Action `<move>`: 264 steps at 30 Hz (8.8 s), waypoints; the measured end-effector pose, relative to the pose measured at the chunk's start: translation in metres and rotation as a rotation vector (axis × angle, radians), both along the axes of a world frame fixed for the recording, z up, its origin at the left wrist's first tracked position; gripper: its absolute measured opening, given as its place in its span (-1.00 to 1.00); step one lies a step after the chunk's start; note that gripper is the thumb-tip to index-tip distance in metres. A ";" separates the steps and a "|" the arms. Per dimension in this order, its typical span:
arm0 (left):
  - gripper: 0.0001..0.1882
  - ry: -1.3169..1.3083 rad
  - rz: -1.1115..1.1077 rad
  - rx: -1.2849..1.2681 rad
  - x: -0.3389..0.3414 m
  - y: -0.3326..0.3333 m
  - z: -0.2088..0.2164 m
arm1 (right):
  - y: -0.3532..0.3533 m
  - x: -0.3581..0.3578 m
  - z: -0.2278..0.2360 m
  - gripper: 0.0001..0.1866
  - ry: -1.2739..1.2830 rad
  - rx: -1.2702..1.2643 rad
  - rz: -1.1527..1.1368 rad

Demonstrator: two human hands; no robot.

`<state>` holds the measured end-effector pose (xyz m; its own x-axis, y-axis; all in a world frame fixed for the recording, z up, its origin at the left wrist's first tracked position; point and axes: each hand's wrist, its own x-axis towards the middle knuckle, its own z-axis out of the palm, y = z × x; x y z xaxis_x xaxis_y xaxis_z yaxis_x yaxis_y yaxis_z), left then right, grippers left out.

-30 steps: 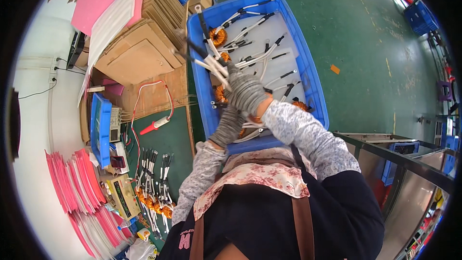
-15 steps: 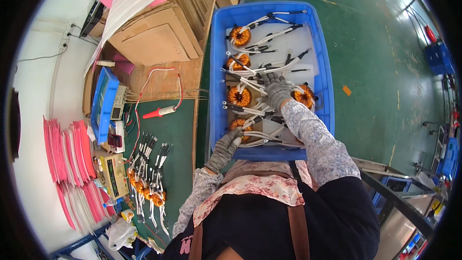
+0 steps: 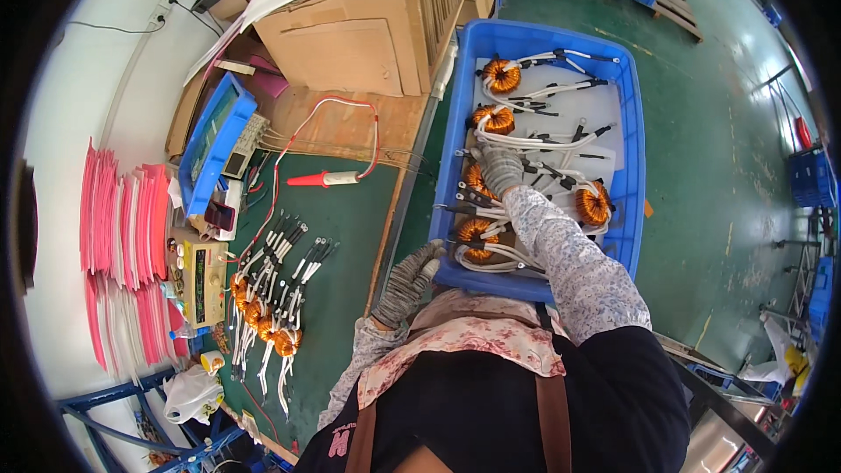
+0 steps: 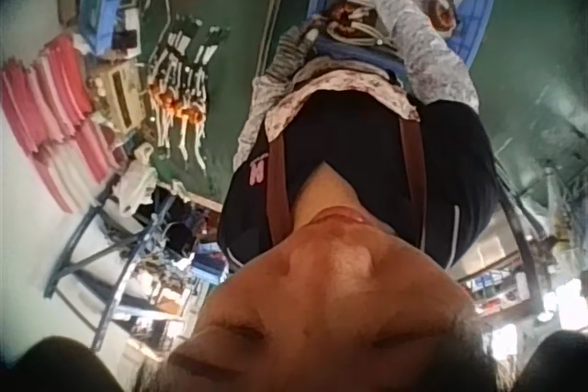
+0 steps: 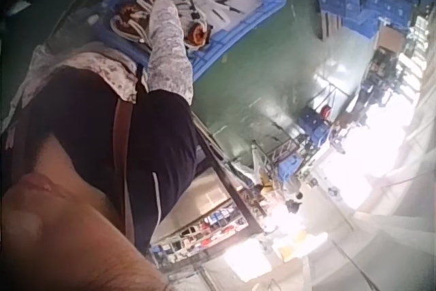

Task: The person tests multiple copper-wound electrical components on a workbench using a multimeter with red and black probes. After testing, the person places the components into a blue plastic bin.

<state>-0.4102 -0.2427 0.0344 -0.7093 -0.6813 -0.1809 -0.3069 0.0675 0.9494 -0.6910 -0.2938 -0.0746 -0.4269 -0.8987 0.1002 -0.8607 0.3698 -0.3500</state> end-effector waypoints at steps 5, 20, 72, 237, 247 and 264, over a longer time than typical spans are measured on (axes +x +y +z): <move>-0.67 0.093 0.159 0.055 0.053 -0.014 0.012 | -0.028 -0.007 -0.019 -0.50 -0.039 0.253 -0.392; -0.72 -0.023 0.504 0.066 0.189 -0.005 -0.023 | -0.043 0.029 -0.003 -0.63 0.218 0.103 -0.183; -0.54 1.127 1.454 0.787 0.467 0.047 -0.200 | 0.070 0.107 -0.004 -0.48 0.556 0.384 0.353; -0.63 0.028 -0.398 -0.128 -0.106 -0.052 0.006 | 0.022 -0.114 0.095 -0.59 0.222 0.506 0.034; -0.70 -0.056 -0.018 0.180 -0.058 -0.034 -0.004 | 0.018 -0.144 0.011 -0.33 -0.313 0.155 -0.015; -0.65 -0.124 0.244 -0.326 0.137 -0.084 -0.003 | 0.002 -0.016 0.008 -0.53 0.087 -0.188 0.232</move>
<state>-0.2734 -0.3268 0.0317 -0.5062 -0.8624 -0.0014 -0.4613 0.2695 0.8453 -0.7066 -0.2914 -0.0669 -0.1951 -0.9333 0.3015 -0.9443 0.0957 -0.3150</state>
